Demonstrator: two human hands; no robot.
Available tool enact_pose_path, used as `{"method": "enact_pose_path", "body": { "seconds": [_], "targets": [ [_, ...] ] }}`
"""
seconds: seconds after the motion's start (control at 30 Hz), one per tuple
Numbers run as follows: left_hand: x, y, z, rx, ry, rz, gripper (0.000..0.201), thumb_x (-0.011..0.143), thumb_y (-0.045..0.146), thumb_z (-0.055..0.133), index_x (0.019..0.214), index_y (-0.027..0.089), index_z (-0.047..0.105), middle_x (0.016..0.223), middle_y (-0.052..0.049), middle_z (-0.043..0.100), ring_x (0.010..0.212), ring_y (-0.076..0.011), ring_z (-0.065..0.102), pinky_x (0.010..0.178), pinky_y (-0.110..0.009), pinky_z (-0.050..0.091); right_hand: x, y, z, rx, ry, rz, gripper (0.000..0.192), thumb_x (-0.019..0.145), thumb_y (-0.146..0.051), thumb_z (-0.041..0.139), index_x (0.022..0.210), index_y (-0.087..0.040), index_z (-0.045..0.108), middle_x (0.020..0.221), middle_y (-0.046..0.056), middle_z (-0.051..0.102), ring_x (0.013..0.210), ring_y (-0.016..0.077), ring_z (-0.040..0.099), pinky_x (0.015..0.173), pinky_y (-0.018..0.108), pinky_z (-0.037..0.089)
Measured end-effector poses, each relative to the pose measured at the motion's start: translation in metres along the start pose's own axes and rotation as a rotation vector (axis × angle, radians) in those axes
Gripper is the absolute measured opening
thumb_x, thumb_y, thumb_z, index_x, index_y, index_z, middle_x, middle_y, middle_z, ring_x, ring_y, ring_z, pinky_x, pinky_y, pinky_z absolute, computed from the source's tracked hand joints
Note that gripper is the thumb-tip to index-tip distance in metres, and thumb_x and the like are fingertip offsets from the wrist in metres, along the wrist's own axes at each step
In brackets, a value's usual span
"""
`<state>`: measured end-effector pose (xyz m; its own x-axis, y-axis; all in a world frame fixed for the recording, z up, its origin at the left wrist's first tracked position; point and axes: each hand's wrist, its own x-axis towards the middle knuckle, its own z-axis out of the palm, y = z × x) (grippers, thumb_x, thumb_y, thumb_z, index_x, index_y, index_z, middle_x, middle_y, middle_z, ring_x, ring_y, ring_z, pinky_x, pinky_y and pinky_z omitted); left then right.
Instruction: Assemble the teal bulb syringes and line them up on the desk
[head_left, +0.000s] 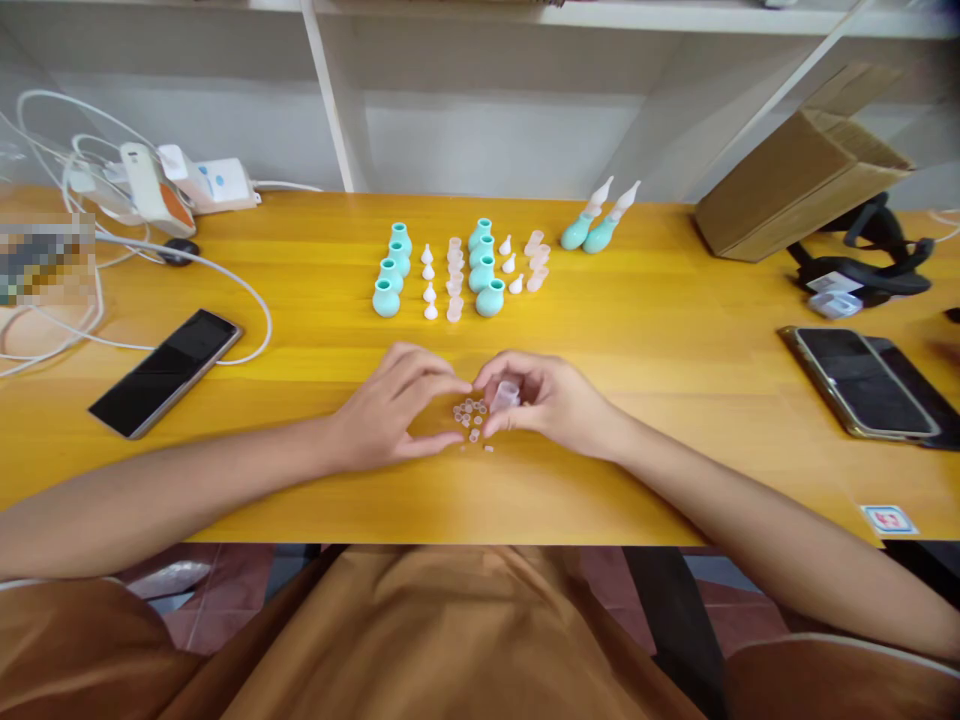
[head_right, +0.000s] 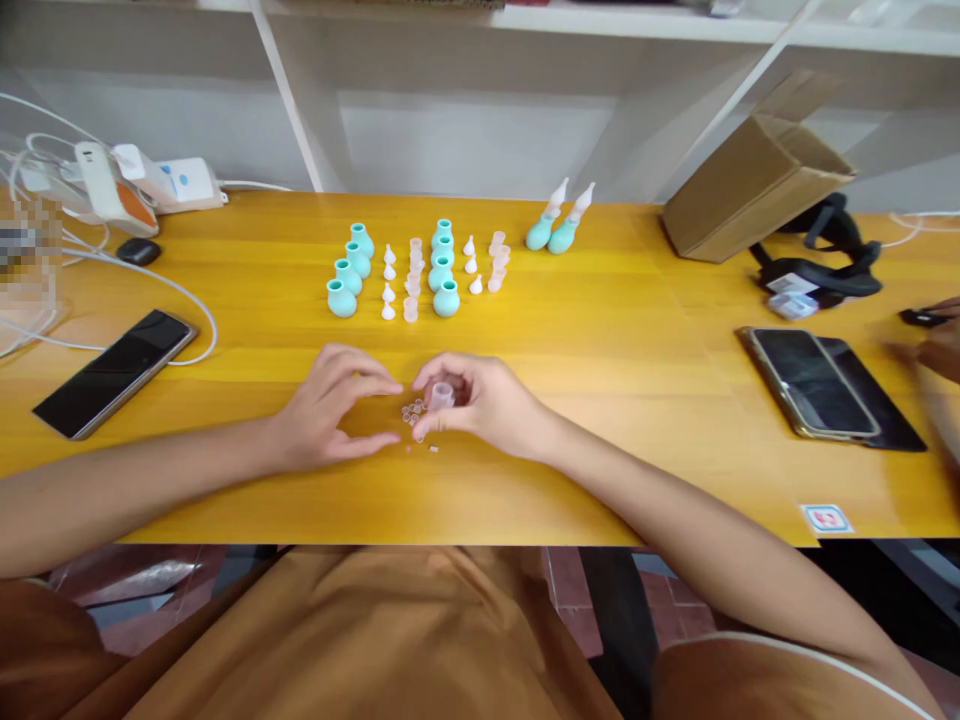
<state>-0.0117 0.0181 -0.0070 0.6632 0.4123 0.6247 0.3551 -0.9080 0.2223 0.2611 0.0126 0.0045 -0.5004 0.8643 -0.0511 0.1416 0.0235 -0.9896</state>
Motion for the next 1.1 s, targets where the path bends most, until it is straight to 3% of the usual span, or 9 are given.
{"method": "enact_pose_path", "body": {
  "seconds": [0.13, 0.33, 0.47, 0.6, 0.73, 0.83, 0.97, 1.1],
  "targets": [
    [-0.003, 0.005, -0.001, 0.054, 0.008, 0.217, 0.053, 0.104, 0.047, 0.076, 0.148, 0.023, 0.058, 0.108, -0.007, 0.075, 0.101, -0.0213, 0.07, 0.094, -0.035, 0.056, -0.009, -0.001, 0.027, 0.152, -0.112, 0.048, 0.06, 0.065, -0.048, 0.106, 0.102, -0.02, 0.068, 0.081, -0.003, 0.071, 0.072, 0.0146, 0.063, 0.071, 0.03, 0.055],
    [0.0, 0.004, 0.0, -0.016, -0.038, 0.226, 0.038, 0.105, 0.044, 0.074, 0.134, 0.02, 0.066, 0.101, -0.006, 0.076, 0.095, -0.0209, 0.068, 0.092, -0.035, 0.058, -0.012, 0.004, 0.04, 0.065, -0.089, 0.026, 0.065, 0.067, -0.056, 0.104, 0.107, -0.02, 0.068, 0.085, -0.002, 0.072, 0.071, 0.0142, 0.061, 0.065, 0.028, 0.05],
    [0.002, 0.005, 0.002, -0.052, -0.001, 0.217, 0.038, 0.1, 0.037, 0.082, 0.13, 0.02, 0.066, 0.1, -0.006, 0.076, 0.093, -0.021, 0.071, 0.088, -0.035, 0.059, -0.012, -0.009, 0.026, -0.104, -0.099, -0.087, 0.062, 0.077, -0.061, 0.097, 0.116, -0.021, 0.069, 0.092, 0.001, 0.074, 0.07, 0.0144, 0.061, 0.064, 0.028, 0.049],
    [0.004, 0.004, 0.002, -0.118, 0.016, 0.142, 0.039, 0.095, 0.034, 0.084, 0.128, 0.023, 0.065, 0.101, -0.006, 0.075, 0.09, -0.0211, 0.072, 0.083, -0.035, 0.06, -0.009, -0.022, -0.012, -0.505, -0.05, -0.274, 0.026, 0.107, -0.044, 0.068, 0.101, -0.02, 0.072, 0.094, 0.005, 0.071, 0.074, 0.0155, 0.062, 0.071, 0.029, 0.049],
    [0.006, 0.003, -0.001, -0.197, -0.015, 0.03, 0.037, 0.094, 0.033, 0.084, 0.124, 0.021, 0.067, 0.102, -0.008, 0.075, 0.091, -0.0204, 0.072, 0.085, -0.035, 0.06, -0.004, -0.016, -0.039, -0.645, -0.181, -0.269, 0.01, 0.103, -0.028, 0.067, 0.098, -0.02, 0.072, 0.087, 0.002, 0.069, 0.069, 0.0144, 0.061, 0.067, 0.028, 0.048],
    [0.007, 0.003, -0.003, -0.202, -0.029, -0.013, 0.034, 0.095, 0.031, 0.083, 0.123, 0.022, 0.067, 0.101, -0.006, 0.076, 0.088, -0.0191, 0.071, 0.085, -0.034, 0.059, -0.002, -0.004, -0.037, -0.698, -0.185, -0.292, 0.007, 0.099, -0.025, 0.071, 0.104, -0.021, 0.072, 0.089, 0.002, 0.067, 0.07, 0.0153, 0.061, 0.067, 0.029, 0.049],
    [0.007, 0.003, -0.003, -0.181, -0.06, -0.061, 0.027, 0.097, 0.029, 0.079, 0.121, 0.023, 0.068, 0.101, -0.006, 0.078, 0.089, -0.0197, 0.072, 0.087, -0.036, 0.058, 0.0, 0.007, -0.023, -0.726, -0.087, -0.378, 0.015, 0.1, -0.03, 0.074, 0.113, -0.022, 0.072, 0.094, 0.004, 0.064, 0.074, 0.0165, 0.06, 0.069, 0.03, 0.05],
    [0.006, 0.002, -0.002, -0.187, -0.079, -0.104, 0.026, 0.097, 0.03, 0.077, 0.121, 0.023, 0.068, 0.106, -0.008, 0.079, 0.094, -0.0213, 0.073, 0.09, -0.038, 0.057, 0.001, 0.01, -0.013, -0.763, -0.06, -0.338, 0.017, 0.097, -0.027, 0.077, 0.113, -0.02, 0.073, 0.101, 0.005, 0.064, 0.069, 0.0133, 0.058, 0.067, 0.03, 0.048]
  ]
}}
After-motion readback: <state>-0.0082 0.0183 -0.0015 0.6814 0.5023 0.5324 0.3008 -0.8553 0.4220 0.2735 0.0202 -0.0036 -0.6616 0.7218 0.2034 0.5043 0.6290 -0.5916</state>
